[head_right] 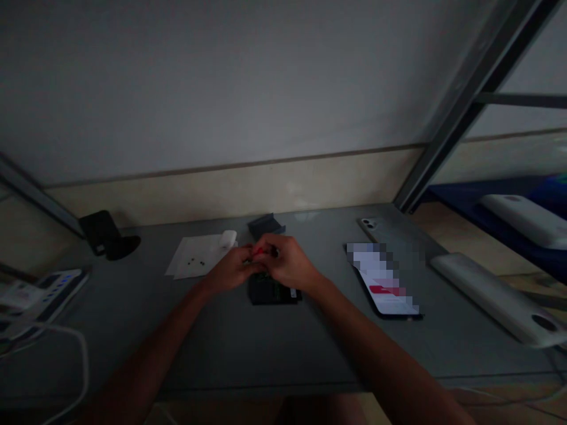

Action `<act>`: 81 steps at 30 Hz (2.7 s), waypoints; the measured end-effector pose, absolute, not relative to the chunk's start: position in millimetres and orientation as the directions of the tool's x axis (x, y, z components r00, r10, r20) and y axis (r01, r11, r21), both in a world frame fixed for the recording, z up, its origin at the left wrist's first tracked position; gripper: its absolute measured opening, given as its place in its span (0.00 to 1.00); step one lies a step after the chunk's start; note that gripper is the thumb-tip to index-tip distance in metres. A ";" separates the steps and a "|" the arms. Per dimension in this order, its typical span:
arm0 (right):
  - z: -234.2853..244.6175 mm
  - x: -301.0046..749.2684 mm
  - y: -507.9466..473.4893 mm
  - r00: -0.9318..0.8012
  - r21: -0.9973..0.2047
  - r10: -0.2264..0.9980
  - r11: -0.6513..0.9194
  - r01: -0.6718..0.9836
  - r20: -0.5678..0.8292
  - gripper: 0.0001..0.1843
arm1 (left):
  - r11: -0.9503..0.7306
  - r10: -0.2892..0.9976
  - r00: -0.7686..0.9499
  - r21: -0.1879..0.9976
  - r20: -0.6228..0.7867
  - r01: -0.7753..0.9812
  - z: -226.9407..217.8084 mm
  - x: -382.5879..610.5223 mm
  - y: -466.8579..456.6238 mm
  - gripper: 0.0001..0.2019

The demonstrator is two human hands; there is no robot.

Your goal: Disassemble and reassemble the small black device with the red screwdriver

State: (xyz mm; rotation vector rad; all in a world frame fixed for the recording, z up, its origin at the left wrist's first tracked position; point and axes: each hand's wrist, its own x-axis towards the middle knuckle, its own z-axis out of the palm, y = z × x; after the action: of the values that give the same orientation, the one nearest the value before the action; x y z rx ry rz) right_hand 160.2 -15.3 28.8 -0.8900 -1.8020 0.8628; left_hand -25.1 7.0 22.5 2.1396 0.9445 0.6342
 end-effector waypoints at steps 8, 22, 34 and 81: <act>22.8 162.5 -11.5 -0.279 -0.714 0.798 0.603 0.356 0.535 0.03 | -0.283 0.956 0.224 0.387 0.190 0.878 50.1 -114.5 32.0 0.10; 13.4 185.2 9.8 0.001 -0.615 0.721 0.591 0.523 0.693 0.16 | -0.176 0.955 0.226 0.245 -0.192 0.953 37.5 -145.7 39.7 0.07; -20.0 183.5 20.3 -0.373 -0.502 0.831 0.549 0.668 0.412 0.29 | -0.249 0.959 0.278 0.310 -0.052 0.917 47.3 -137.7 32.1 0.07; -11.2 244.7 39.5 0.344 -0.675 0.885 -0.047 0.736 0.314 0.38 | -0.515 0.850 0.501 0.459 0.163 0.724 9.8 -41.1 15.2 0.11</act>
State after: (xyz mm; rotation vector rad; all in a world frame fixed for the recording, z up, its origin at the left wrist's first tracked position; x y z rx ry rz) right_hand 244.7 39.5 -11.2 -1.8173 -1.4320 0.2380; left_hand -41.1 15.2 9.8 2.4169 1.3169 0.5332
